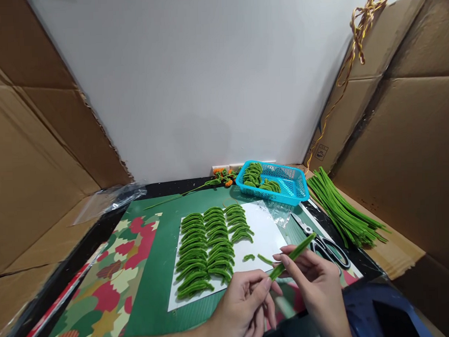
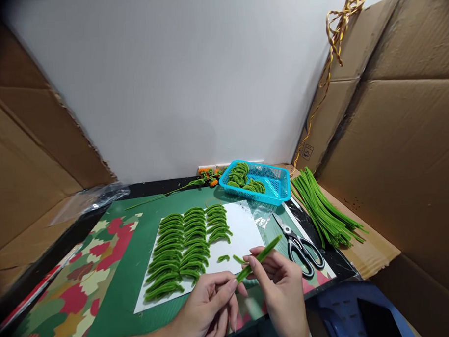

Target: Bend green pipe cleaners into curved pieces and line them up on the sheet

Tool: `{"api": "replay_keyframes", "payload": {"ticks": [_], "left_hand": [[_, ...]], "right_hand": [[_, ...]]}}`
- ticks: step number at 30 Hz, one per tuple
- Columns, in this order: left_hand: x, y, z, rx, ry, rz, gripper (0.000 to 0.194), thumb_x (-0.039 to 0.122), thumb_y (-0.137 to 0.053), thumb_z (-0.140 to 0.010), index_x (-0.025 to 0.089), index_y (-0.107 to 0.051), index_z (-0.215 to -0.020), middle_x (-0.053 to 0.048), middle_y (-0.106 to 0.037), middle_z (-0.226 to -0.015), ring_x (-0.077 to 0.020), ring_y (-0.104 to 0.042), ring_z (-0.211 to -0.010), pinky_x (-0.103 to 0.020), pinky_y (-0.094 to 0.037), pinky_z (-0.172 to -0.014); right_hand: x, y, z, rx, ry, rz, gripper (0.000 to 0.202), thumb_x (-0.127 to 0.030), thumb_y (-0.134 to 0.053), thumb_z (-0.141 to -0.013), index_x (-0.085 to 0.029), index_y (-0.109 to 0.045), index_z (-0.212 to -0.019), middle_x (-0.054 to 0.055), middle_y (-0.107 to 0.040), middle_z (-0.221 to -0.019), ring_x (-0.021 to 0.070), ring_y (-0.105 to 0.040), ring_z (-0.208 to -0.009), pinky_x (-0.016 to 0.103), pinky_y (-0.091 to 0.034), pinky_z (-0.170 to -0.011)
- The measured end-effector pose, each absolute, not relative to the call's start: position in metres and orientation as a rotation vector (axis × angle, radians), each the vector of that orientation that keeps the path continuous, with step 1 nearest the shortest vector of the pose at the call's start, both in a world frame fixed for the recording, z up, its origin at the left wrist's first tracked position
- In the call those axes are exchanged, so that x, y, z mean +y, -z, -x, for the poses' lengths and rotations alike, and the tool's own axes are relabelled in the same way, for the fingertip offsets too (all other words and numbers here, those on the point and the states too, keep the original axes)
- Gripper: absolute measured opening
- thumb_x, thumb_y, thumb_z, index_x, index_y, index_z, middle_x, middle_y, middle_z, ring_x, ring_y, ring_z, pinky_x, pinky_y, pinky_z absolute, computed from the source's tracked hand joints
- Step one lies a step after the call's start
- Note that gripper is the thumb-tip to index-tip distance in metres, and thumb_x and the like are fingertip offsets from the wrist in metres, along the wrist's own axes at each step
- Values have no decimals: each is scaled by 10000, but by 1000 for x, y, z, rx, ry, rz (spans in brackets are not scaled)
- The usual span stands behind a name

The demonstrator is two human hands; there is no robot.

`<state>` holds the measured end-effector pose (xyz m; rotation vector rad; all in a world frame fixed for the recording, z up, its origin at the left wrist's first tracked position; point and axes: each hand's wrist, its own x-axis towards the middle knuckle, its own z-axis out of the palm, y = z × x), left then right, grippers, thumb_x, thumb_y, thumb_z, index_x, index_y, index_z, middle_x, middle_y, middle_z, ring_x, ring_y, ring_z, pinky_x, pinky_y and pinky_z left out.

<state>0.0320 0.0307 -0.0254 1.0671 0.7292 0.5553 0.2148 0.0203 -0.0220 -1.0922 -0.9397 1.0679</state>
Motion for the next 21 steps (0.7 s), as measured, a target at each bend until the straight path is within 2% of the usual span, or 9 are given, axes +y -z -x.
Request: {"api": "replay_keyframes", "payload": {"ticks": [3, 7, 13, 17, 21], "left_hand": [[31, 25, -31, 736, -560, -1078, 613, 760, -599, -983, 148, -618, -989, -11, -695, -671, -32, -443, -314, -133, -231, -301], [30, 23, -32, 745, -551, -1069, 673, 832, -624, -920, 160, -606, -945, 15, -650, -616, -38, -428, -323, -135, -210, -301], [30, 25, -33, 758, -576, -1060, 639, 816, -628, -927, 179, -592, -916, 47, -600, -562, -52, -415, -336, -145, -252, -331], [29, 23, -33, 761, -555, -1069, 642, 822, -635, -920, 182, -596, -915, 44, -605, -573, -54, -418, -342, -154, -252, -339], [28, 19, -31, 760, -536, -1068, 649, 831, -639, -912, 184, -593, -903, 42, -604, -574, -54, -418, -348, -157, -246, -351]], "right_hand": [[23, 26, -215, -939, -999, 1123, 341, -447, -950, -817, -160, -860, -975, 133, -871, -861, 297, -859, -781, 339, -728, -727], [24, 32, -219, -933, -950, 1141, 361, -448, -979, -771, -158, -866, -955, 128, -869, -832, 311, -860, -756, 347, -731, -709], [19, 30, -214, -886, -910, 1207, 414, -539, -960, -770, -167, -857, -920, 130, -865, -835, 341, -857, -784, 373, -731, -697], [18, 28, -212, -890, -901, 1220, 391, -531, -948, -785, -175, -855, -916, 113, -856, -804, 305, -836, -720, 335, -703, -639], [19, 32, -215, -961, -838, 1254, 372, -514, -932, -806, -168, -857, -921, 109, -852, -812, 272, -807, -675, 335, -691, -668]]}}
